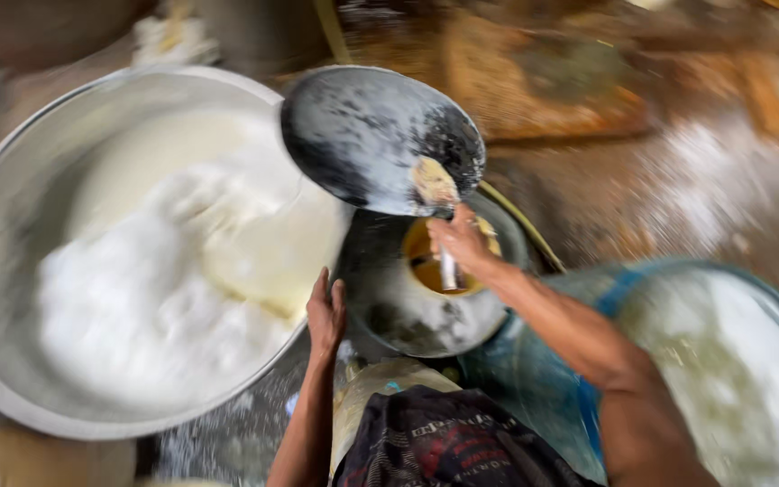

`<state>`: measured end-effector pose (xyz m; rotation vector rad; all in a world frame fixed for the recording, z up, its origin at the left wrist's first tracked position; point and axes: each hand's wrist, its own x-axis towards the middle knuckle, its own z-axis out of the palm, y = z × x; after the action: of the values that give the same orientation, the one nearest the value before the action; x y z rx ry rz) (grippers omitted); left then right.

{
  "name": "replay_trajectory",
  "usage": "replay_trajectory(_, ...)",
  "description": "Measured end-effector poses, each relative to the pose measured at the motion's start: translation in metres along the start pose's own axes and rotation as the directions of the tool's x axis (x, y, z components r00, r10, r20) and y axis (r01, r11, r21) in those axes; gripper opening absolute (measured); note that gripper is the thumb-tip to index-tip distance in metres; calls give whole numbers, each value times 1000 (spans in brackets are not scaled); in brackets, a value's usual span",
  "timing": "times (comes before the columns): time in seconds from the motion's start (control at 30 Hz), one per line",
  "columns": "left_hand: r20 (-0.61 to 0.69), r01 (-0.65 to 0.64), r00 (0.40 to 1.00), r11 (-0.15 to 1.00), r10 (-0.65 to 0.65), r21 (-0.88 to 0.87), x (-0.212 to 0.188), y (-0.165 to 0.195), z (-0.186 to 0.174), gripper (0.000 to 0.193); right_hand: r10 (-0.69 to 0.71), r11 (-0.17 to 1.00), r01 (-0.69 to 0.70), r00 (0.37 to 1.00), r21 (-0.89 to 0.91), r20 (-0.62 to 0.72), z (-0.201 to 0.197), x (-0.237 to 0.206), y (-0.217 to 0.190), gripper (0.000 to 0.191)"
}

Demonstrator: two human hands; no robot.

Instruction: The person handles a white rectangular block, then uses a ladle to scoop a white foamy liquid from a large metal pot into a blue tub. The person repeatedly scoops and pours the liquid between containers in a wet industrial workspace.

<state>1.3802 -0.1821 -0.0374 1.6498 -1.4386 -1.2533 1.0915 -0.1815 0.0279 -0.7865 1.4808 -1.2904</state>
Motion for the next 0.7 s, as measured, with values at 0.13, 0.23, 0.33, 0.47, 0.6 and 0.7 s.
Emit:
replay_trajectory(0.13,313,-326,889,942,334,-79,-20,32,83,51,-327,945,321,919,-64,-220,-86,-60,10,21)
replay_trajectory(0.23,573,-344,778,938,258,45,-45,53,159,49,-368,930,349,853,-119,-370,-173,-120,37,24)
replay_trajectory(0.33,705,-546,558,834,438,-85,-84,75,228,46,-277,947,320,798,-13,-535,-261,-199,69,25)
replay_trajectory(0.47,898,-596,398,797,187,99,-126,100,298,54,-68,995,-24,539,-95,-839,-370,-298,108,18)
replay_trajectory(0.6,939,-608,304,791,163,60,-165,116,342,53,-424,602,-661,210,-448,-881,-439,-380,139,32)
replay_trajectory(0.7,931,-605,348,784,106,137,-184,118,359,52,-297,510,-811,146,-286,-944,-450,-405,173,28)
